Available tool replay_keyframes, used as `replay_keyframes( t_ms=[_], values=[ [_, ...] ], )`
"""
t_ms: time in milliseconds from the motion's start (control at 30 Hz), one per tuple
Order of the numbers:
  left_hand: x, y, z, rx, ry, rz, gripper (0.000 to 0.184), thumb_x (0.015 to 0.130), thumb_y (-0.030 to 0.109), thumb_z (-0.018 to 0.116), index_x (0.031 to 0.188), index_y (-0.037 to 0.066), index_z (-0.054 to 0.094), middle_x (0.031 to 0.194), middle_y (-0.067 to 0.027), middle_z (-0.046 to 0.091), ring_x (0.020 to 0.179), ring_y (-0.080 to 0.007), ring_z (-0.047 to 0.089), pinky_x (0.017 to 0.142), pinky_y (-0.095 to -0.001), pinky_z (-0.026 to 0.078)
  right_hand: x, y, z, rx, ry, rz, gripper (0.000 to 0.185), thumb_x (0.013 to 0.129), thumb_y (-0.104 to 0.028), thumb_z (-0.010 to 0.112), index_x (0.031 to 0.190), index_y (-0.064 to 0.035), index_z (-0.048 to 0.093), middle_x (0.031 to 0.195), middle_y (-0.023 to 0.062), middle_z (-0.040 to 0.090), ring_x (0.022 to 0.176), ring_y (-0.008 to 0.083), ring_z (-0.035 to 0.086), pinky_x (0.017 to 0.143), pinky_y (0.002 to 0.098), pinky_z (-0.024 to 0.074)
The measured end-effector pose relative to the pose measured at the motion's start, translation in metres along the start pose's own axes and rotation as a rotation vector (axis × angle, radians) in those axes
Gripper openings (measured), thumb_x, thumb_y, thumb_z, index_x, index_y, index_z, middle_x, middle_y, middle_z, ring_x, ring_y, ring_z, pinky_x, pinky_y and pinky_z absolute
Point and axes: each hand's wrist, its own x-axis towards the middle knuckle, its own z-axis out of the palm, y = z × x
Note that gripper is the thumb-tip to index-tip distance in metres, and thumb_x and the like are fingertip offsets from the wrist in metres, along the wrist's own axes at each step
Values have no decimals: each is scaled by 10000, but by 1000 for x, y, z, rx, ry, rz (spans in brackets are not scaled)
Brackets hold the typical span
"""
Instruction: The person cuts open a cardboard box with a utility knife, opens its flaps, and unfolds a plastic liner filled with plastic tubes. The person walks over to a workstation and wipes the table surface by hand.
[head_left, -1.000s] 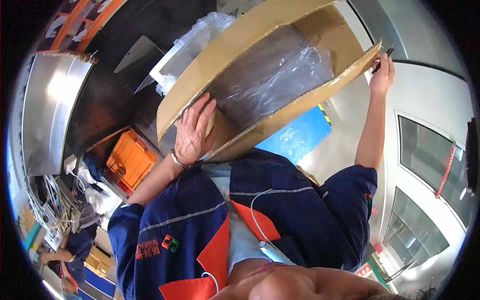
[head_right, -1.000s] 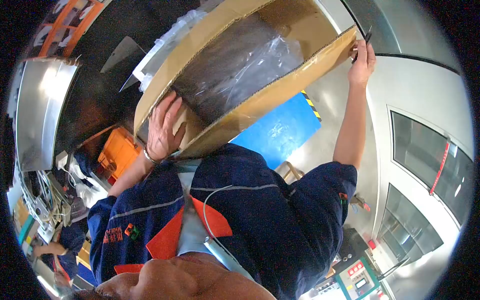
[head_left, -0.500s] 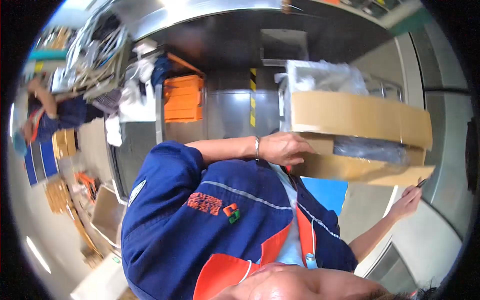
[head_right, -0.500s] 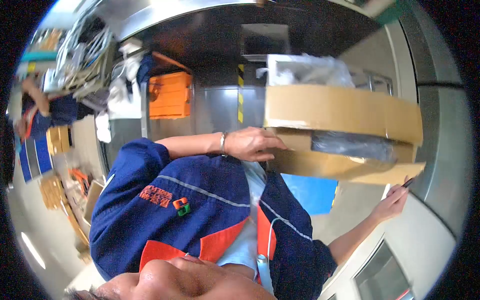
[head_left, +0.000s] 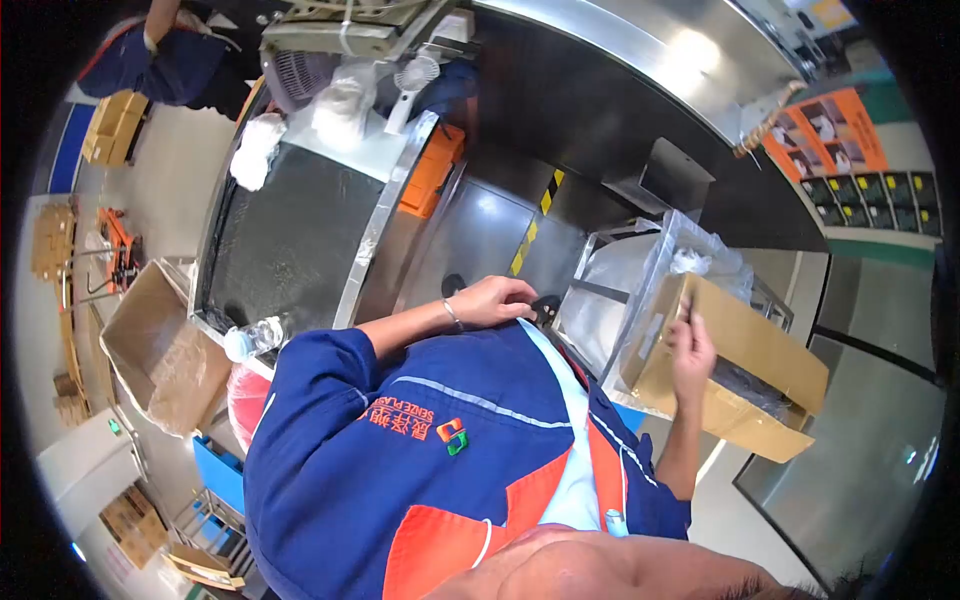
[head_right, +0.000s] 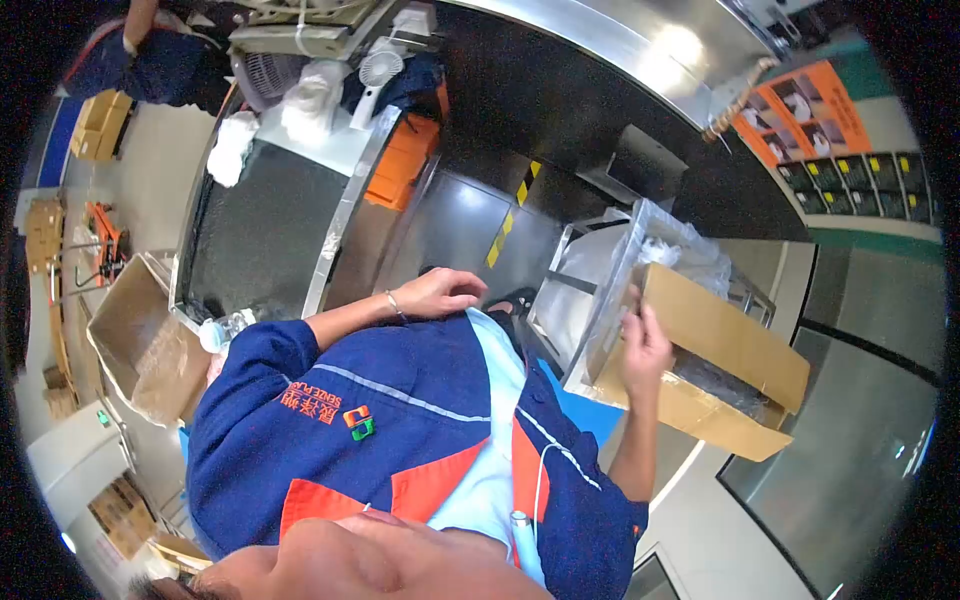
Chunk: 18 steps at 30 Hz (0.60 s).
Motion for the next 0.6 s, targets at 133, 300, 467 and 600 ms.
replay_keyframes(
  t_ms=[133,300,467,600],
  values=[
    [-47,-41,-24,-146,148,-106,317,868,175,561,1122,-14,558,1010,-125,637,937,-184,599,835,-309,466,11,-28,97,-189,-262,-128,311,861,-84,544,1166,-37,580,637,18,500,574,65,440,547,224,405],
    [-105,-69,-53,-224,345,-160,289,874,158,567,1109,-10,565,977,-92,631,921,-139,579,826,-278,461,24,-42,202,-47,-495,-130,253,890,-79,499,1116,-21,597,619,-34,478,551,31,426,489,206,360],
    [-149,-94,-48,-361,612,-213,278,863,162,579,1082,-10,584,909,-54,630,811,-97,563,738,-252,465,32,-64,271,-103,-723,-271,254,864,-63,484,1084,-15,603,591,8,508,512,50,435,476,227,364],
    [-163,-107,-20,-460,791,-193,273,877,166,566,1087,-10,575,946,-76,637,855,-122,582,757,-268,474,39,-74,326,-141,-990,-337,299,825,-25,445,1096,-2,570,620,67,571,503,102,510,488,269,415]
  ],
)
